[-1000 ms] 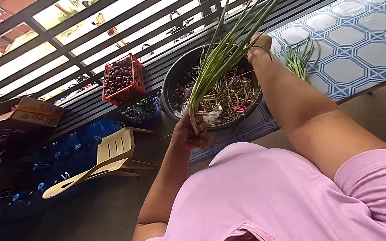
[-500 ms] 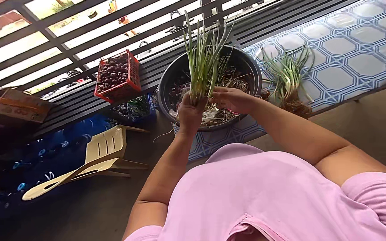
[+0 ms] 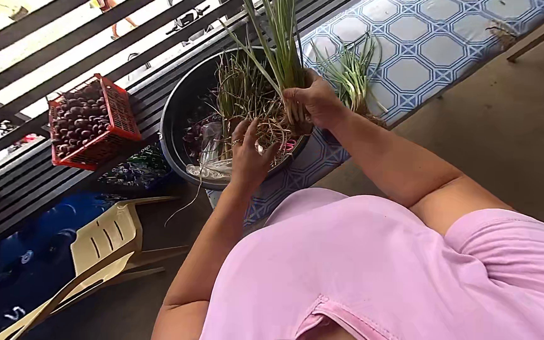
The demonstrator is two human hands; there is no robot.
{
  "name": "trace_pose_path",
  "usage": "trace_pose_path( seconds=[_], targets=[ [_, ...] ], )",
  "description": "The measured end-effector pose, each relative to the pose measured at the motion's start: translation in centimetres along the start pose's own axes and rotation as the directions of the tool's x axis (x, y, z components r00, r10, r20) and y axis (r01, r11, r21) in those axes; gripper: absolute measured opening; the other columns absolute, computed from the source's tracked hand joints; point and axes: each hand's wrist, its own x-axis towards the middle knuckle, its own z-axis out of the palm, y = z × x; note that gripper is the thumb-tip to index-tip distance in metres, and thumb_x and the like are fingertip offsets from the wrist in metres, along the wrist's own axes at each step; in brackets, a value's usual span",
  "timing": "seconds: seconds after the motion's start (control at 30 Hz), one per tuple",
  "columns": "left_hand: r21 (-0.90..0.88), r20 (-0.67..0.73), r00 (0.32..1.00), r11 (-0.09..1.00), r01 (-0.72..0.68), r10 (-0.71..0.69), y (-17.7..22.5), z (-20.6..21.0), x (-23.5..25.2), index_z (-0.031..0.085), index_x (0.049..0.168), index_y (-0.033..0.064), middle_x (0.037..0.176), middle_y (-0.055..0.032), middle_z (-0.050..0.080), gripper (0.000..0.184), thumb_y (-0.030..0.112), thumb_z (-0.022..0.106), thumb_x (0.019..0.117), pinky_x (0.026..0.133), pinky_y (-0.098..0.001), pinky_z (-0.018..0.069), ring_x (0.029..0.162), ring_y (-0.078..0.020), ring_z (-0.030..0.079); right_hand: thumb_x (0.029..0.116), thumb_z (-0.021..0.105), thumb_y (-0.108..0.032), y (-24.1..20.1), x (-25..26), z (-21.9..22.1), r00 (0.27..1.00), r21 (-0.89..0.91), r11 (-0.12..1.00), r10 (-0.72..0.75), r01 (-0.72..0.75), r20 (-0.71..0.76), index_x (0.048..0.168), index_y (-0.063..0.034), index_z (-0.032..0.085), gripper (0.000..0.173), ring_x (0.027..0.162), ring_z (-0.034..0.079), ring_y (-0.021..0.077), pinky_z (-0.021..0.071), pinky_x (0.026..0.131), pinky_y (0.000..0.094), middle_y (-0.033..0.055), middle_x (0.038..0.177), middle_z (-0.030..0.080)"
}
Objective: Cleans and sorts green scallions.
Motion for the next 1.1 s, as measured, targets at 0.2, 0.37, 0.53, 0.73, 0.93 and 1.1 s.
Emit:
trace_pose_path(
  seconds=[0.2,0.37,0.53,0.73,0.93,1.1],
  targets=[
    [0.119,-0.139,0.978,0.977,0.176,-0.159,-7.8,-2.2,-3.8,0.059,0.14,0.005,0.157,-0.0248,0.039,0.051,0.034,0.064,0.0991,0.112,-0.0621,0.0378,0.142,-0.0411,0.042,0.0944,0.065,-0.007,-5.7,1.5,-12.3,0.982,-0.149,0.984,0.07,-0.096,-0.174,0.139,-0.0049,0.046,0.049,0.092,0.068,0.0172,0.0608,0.082,0.0357,0.0085,0.112,0.064],
    [0.181,-0.182,0.979,0.976,0.124,-0.09,-12.1,-1.0,-6.4,0.068,0.126,-0.001,0.145,-0.0263,0.054,0.039,0.026,0.059,0.0995,0.112,-0.0627,0.0359,0.136,-0.0444,0.049,0.0963,0.066,-0.01,-0.4,2.2,-18.8,0.894,-0.24,0.907,0.243,-0.347,-0.376,0.145,-0.0046,0.045,0.053,0.106,0.067,0.0236,0.0581,0.09,0.0431,0.0156,0.125,0.063],
    [0.252,-0.219,0.973,0.96,0.124,-0.068,-12.0,0.2,-6.6,0.073,0.117,0.0,0.135,-0.0252,0.061,0.034,0.022,0.052,0.1007,0.111,-0.0672,0.0318,0.131,-0.045,0.054,0.0937,0.072,-0.01,7.1,3.5,-21.1,0.812,-0.317,0.806,0.31,-0.5,-0.494,0.145,-0.0012,0.049,0.057,0.122,0.061,0.0322,0.0513,0.102,0.0523,0.0224,0.134,0.06],
    [0.241,-0.236,0.971,0.965,0.108,-0.049,-11.2,-0.1,-6.8,0.075,0.112,0.0008,0.129,-0.0228,0.066,0.026,0.014,0.056,0.0999,0.111,-0.0631,0.0361,0.126,-0.0427,0.058,0.0894,0.08,-0.026,8.9,4.3,-21.5,0.799,-0.561,0.601,0.247,-0.57,-0.548,0.147,-0.0001,0.048,0.071,0.13,0.055,0.0412,0.0436,0.108,0.0624,0.0283,0.139,0.057],
    [0.047,-0.245,0.945,0.971,0.234,-0.215,-9.4,-2.8,-5.1,0.072,0.117,-0.0007,0.136,-0.0228,0.061,0.025,0.011,0.06,0.0997,0.111,-0.0502,0.0428,0.132,-0.0348,0.055,0.0917,0.076,-0.044,7.9,3.6,-21.3,0.784,-0.592,0.551,0.208,-0.588,-0.585,0.151,0.002,0.044,0.081,0.139,0.047,0.0443,0.0369,0.112,0.0654,0.0313,0.146,0.051],
    [0.03,-0.306,0.93,0.974,0.223,-0.204,-9.9,-6.9,-0.6,0.069,0.123,-0.0008,0.129,-0.0202,0.065,0.028,0.009,0.054,0.1022,0.103,-0.037,0.0498,0.119,-0.025,0.063,0.0954,0.069,-0.045,6.4,2.4,-19.6,0.809,-0.646,0.564,0.068,-0.514,-0.584,0.156,0.0039,0.035,0.085,0.14,0.046,0.0464,0.037,0.114,0.064,0.0321,0.149,0.048]
  ],
)
